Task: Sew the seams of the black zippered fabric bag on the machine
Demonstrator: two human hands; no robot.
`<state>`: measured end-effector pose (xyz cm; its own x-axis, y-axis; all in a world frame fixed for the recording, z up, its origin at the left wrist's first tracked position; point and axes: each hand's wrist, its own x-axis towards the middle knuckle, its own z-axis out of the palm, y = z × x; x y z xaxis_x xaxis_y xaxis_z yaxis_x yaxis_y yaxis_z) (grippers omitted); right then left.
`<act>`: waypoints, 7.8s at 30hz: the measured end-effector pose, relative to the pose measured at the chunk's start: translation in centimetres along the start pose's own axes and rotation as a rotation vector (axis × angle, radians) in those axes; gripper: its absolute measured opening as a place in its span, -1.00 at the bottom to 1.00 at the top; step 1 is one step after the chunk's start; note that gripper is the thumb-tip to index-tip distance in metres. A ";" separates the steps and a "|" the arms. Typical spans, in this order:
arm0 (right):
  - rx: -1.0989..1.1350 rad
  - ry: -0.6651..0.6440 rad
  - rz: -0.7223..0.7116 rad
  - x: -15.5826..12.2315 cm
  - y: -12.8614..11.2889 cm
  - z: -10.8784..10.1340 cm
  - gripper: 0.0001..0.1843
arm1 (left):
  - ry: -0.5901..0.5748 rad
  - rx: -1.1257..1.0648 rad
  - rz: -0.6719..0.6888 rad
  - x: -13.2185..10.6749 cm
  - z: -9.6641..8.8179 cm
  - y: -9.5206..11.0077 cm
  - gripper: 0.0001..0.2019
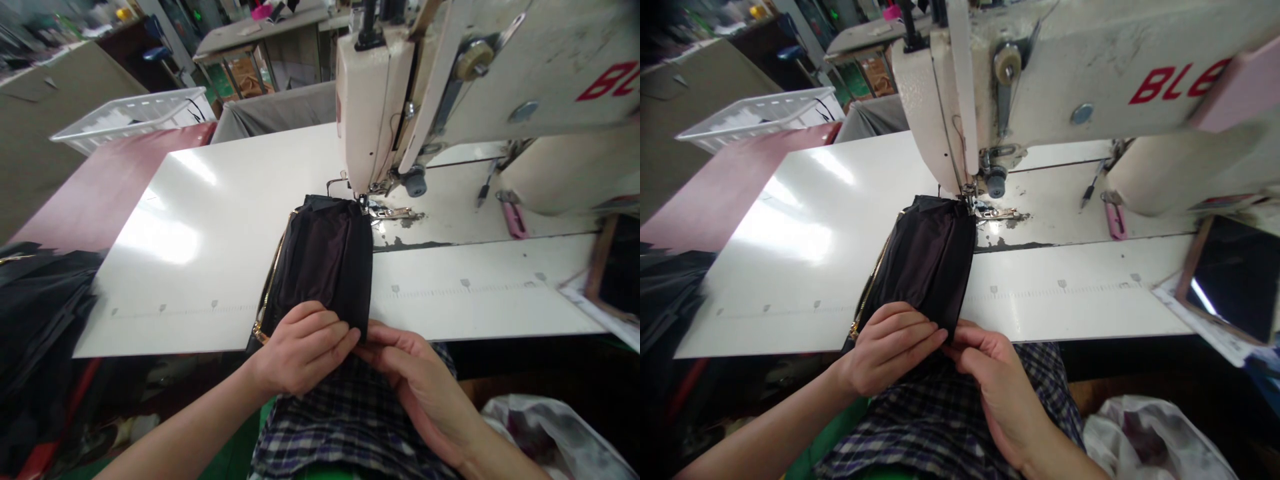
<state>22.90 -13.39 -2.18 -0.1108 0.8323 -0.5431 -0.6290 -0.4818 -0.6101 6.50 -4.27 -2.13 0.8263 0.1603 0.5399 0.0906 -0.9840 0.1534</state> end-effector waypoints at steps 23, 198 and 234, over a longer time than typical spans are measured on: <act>-0.203 -0.028 -0.097 0.0 0.4 -0.3 -0.71 | 0.060 -0.282 -0.372 0.3 0.5 0.8 -0.88; -0.233 0.200 -0.237 10.5 -8.8 -2.1 -0.70 | -0.310 0.035 -0.601 6.5 4.8 -5.2 -0.21; -0.456 0.222 -0.325 10.3 -9.2 -1.9 -0.85 | -0.595 -0.616 -0.772 11.0 2.6 -13.5 -0.85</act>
<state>29.01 -0.92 -3.27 0.2264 0.9031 -0.3648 -0.2047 -0.3221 -0.9243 15.79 10.55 -0.38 0.8152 0.4800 -0.3243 0.5348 -0.4087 0.7396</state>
